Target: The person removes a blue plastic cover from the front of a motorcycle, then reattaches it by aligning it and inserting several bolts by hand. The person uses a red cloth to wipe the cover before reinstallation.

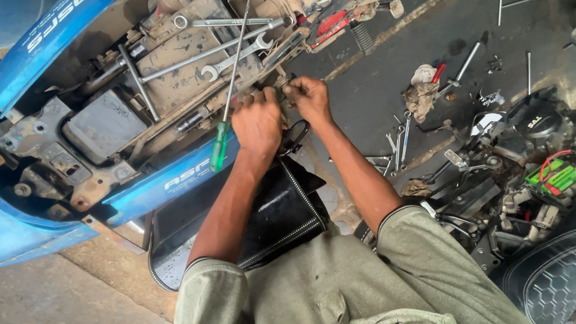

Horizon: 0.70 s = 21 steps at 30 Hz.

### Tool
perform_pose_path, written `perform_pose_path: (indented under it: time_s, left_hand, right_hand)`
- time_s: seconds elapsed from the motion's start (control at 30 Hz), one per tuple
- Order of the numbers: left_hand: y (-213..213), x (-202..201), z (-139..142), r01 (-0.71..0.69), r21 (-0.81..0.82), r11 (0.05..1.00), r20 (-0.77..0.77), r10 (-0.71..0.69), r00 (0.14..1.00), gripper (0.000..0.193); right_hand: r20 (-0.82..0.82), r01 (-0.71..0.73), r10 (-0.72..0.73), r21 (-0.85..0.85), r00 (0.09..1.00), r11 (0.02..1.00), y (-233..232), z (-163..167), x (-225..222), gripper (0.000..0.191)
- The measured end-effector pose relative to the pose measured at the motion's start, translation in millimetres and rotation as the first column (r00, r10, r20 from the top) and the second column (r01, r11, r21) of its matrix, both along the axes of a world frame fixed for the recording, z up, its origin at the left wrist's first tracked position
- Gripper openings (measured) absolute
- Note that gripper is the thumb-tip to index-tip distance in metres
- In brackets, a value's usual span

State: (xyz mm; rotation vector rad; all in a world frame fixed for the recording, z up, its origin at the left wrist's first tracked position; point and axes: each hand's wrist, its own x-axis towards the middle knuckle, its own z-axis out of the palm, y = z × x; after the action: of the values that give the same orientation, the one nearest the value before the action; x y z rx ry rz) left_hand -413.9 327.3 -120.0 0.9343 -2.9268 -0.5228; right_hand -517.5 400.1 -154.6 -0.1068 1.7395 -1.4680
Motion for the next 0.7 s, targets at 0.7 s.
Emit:
perform_pose_path:
  time_s: [0.7]
  left_hand:
    - [1.6, -3.3, 3.9, 0.002, -0.016, 1.0, -0.001, -0.002, 1.0, 0.008]
  right_hand:
    - [0.11, 0.044, -0.049, 0.049, 0.993, 0.998, 3.8, 11.3, 2.8, 0.008]
